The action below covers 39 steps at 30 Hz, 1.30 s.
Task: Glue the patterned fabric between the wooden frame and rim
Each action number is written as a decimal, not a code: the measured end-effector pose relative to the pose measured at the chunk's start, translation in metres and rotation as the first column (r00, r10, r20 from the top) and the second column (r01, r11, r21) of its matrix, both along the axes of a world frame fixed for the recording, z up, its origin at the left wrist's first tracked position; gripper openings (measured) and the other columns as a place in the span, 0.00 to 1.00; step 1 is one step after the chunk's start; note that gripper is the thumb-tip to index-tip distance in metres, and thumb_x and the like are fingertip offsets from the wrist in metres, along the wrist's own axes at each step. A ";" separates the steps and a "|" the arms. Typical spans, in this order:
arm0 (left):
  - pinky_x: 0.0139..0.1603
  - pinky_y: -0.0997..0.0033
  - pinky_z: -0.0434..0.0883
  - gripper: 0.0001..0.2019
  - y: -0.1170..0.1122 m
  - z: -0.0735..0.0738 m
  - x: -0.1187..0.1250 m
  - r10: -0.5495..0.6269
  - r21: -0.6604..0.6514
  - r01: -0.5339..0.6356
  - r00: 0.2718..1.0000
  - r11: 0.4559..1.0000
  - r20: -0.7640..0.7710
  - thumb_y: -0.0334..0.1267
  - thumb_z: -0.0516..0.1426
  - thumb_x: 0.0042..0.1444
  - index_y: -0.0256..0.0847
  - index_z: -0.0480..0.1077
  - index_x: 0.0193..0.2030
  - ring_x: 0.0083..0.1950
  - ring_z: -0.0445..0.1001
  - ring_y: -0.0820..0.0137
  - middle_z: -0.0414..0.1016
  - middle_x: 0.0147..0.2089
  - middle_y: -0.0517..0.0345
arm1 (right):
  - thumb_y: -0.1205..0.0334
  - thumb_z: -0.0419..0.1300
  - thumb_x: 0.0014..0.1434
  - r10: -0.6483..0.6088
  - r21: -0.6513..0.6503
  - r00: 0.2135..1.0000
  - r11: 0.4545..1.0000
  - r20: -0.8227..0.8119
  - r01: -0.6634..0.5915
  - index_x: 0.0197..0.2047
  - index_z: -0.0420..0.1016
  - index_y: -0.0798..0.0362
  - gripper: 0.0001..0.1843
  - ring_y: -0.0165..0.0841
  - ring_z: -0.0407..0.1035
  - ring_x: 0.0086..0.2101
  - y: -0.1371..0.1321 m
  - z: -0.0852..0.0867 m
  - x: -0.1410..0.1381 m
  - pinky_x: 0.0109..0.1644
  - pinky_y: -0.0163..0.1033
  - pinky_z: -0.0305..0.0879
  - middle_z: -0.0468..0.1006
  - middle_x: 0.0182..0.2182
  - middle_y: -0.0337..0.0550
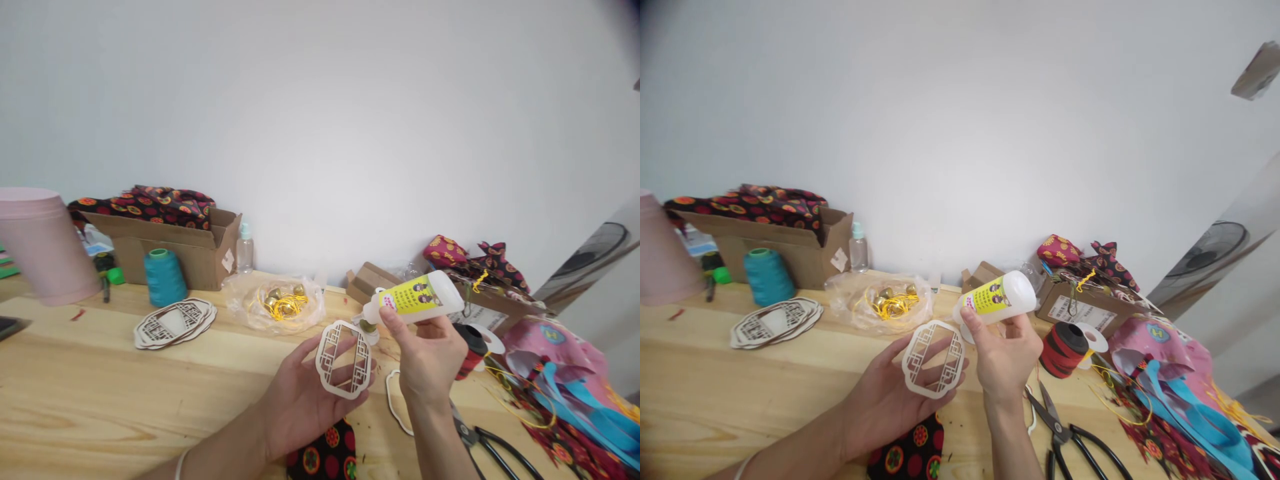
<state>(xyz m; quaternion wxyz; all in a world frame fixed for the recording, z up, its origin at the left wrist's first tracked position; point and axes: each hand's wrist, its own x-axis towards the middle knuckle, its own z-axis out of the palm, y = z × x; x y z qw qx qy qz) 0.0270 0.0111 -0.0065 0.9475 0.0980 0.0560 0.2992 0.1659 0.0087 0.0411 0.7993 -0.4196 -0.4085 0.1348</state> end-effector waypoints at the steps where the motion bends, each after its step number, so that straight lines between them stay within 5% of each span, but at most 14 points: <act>1: 0.55 0.61 0.57 0.25 0.000 0.000 0.000 0.000 0.003 0.000 1.000 1.000 0.004 0.46 0.49 0.55 0.31 0.60 0.55 0.48 0.70 0.57 0.68 0.46 0.38 | 0.68 0.71 0.34 -0.004 -0.002 1.000 1.000 0.005 0.004 0.29 0.76 0.56 0.14 0.36 0.75 0.27 0.000 0.000 0.000 0.28 0.38 0.72 0.81 0.25 0.43; 22: 0.55 0.62 0.56 0.25 -0.002 0.003 0.001 -0.011 0.024 0.011 1.000 1.000 0.011 0.45 0.49 0.56 0.32 0.58 0.57 0.46 0.72 0.60 0.72 0.43 0.41 | 0.62 0.70 0.37 -0.047 -0.111 0.982 0.991 0.185 0.068 0.30 0.76 0.57 0.15 0.38 0.73 0.28 -0.004 -0.005 -0.006 0.32 0.42 0.69 0.80 0.26 0.46; 39: 0.55 0.63 0.57 0.25 -0.001 0.002 0.000 -0.002 0.051 0.000 0.999 0.999 0.044 0.46 0.47 0.56 0.32 0.61 0.56 0.47 0.71 0.60 0.73 0.44 0.42 | 0.62 0.69 0.39 -0.119 -0.054 0.949 0.989 0.291 0.140 0.34 0.75 0.57 0.16 0.40 0.73 0.29 -0.002 -0.010 -0.003 0.33 0.44 0.69 0.80 0.29 0.46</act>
